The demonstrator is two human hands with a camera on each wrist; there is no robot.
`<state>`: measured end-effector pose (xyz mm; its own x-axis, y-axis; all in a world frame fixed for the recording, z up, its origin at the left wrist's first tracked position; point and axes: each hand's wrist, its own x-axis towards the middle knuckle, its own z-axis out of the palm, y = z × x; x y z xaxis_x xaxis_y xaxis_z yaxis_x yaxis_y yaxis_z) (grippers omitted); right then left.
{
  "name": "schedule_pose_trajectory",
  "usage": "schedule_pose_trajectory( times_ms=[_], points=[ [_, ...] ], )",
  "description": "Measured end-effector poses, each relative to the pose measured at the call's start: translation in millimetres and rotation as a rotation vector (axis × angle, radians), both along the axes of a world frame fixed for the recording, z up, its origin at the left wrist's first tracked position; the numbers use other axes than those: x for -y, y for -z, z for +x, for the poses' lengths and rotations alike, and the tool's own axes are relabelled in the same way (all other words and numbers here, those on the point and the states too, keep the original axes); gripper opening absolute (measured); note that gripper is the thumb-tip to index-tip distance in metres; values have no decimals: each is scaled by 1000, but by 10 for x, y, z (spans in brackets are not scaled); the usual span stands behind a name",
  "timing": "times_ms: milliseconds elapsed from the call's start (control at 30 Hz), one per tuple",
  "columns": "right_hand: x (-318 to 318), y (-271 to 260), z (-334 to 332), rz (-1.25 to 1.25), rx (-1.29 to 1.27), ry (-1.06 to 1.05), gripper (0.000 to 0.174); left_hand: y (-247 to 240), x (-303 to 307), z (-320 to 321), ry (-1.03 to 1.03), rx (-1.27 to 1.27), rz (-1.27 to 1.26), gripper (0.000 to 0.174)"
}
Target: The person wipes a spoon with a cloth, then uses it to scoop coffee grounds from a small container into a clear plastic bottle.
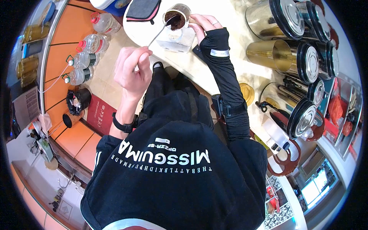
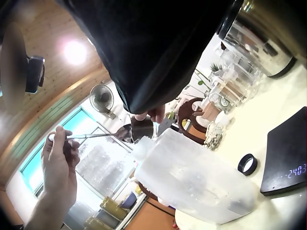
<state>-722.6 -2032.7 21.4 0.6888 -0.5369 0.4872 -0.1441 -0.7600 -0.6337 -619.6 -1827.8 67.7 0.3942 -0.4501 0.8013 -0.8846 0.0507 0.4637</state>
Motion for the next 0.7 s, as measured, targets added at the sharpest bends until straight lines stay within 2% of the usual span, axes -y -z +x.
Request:
schedule_pose_trajectory(
  times_ms=[167,367,567,700],
  points=[
    [-12,-21,-9,-1,-4,6,24,-37,-77,-60,15,-3,51,13],
    [0,2,-9,19,14,-5,25,-36,-23,-36,19,-5,-4,13],
    [4,-3,-6,-16,12,-11,25,-83,-85,-77,19,-14,75,15],
    [10,-19,-11,-36,8,-15,24,-99,-96,-59,40,23,19,15]
  ],
)
